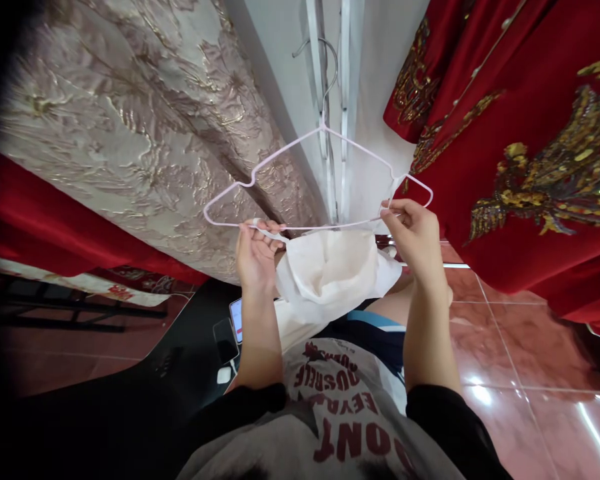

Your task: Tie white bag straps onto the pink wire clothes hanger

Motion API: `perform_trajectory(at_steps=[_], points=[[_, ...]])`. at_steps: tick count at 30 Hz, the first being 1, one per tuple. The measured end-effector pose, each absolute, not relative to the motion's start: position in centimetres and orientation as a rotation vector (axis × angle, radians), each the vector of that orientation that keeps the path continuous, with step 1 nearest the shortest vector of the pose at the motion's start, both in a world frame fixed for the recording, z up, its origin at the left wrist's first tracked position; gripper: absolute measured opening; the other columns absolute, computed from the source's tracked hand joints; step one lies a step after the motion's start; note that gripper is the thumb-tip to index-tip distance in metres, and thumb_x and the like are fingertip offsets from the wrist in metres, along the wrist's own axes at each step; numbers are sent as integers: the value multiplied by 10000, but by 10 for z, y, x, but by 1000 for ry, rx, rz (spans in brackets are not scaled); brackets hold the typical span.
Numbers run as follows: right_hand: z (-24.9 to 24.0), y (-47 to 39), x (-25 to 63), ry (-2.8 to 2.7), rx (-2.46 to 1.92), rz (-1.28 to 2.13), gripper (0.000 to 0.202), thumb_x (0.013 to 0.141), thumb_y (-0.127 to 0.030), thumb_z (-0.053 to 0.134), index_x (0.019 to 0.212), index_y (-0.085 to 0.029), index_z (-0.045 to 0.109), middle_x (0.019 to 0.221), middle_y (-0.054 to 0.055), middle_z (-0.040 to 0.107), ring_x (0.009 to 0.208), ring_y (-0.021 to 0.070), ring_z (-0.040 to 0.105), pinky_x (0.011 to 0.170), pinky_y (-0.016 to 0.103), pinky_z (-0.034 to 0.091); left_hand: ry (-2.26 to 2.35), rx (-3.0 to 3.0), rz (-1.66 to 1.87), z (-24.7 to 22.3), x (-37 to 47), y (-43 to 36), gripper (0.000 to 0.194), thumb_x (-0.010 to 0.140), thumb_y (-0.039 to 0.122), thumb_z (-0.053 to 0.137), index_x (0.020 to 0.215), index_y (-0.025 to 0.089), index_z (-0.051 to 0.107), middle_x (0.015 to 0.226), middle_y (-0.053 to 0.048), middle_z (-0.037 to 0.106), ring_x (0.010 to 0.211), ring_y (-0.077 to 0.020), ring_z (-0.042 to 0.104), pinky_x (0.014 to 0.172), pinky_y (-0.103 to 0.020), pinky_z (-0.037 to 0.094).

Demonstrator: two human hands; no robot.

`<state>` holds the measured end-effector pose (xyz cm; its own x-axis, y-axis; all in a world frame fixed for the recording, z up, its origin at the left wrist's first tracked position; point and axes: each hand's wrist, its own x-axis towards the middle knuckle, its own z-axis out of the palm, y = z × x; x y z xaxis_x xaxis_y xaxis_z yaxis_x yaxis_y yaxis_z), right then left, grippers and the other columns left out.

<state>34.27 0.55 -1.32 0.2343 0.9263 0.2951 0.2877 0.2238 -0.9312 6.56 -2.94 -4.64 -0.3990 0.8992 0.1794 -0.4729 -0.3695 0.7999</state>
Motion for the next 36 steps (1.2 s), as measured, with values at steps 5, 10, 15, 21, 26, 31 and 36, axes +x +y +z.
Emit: perform_trajectory(at_steps=[5, 10, 15, 21, 26, 31, 36], points=[[25, 4, 331, -1187, -1125, 838, 126, 738, -240, 783, 841, -168, 777, 651, -7, 679, 486, 46, 410, 459, 246, 275, 766, 767, 1859, -50, 65, -25, 461, 897, 631, 809, 848, 203, 647, 794, -39, 734, 823, -164, 787, 569, -175, 546], [36, 17, 338, -952, -883, 752, 146, 653, -236, 739, 765, -152, 784, 639, 15, 713, 423, 36, 388, 414, 253, 166, 823, 774, 1814, -48, 69, -25, 456, 949, 602, 766, 812, 198, 605, 781, -38, 719, 739, -149, 757, 569, -187, 556], [26, 25, 351, -764, -810, 556, 139, 696, -267, 694, 719, -153, 768, 636, 22, 690, 473, 54, 458, 430, 228, 242, 830, 776, 1808, -45, 65, -24, 462, 987, 594, 727, 794, 199, 586, 754, -32, 709, 731, -156, 769, 569, -195, 558], [31, 28, 355, -784, -810, 641, 128, 773, -182, 663, 782, -159, 789, 690, -1, 647, 666, 94, 646, 643, 235, 523, 834, 775, 1762, -45, 64, -25, 453, 995, 582, 722, 801, 197, 581, 773, -29, 724, 668, -138, 751, 546, -192, 530], [27, 25, 387, -644, -765, 824, 191, 842, -175, 590, 844, -215, 777, 942, 13, 730, 823, 97, 705, 791, 263, 597, 884, 812, 1770, -45, 59, -26, 457, 1000, 597, 701, 815, 197, 578, 805, -35, 739, 626, -117, 716, 545, -193, 503], [15, 3, 378, -833, -783, 653, 59, 785, -236, 712, 818, -222, 759, 779, 29, 712, 690, 148, 696, 768, 354, 594, 881, 815, 1774, -41, 62, -26, 467, 1004, 590, 701, 790, 195, 572, 802, -43, 747, 586, -115, 692, 536, -206, 486], [4, -9, 319, -1596, -940, 723, 278, 869, -345, 800, 1114, -240, 723, 1118, 79, 809, 1089, 252, 785, 1008, 463, 606, 899, 782, 1772, -48, 73, -26, 464, 993, 595, 715, 803, 192, 588, 839, -59, 781, 569, -106, 681, 522, -201, 480]])
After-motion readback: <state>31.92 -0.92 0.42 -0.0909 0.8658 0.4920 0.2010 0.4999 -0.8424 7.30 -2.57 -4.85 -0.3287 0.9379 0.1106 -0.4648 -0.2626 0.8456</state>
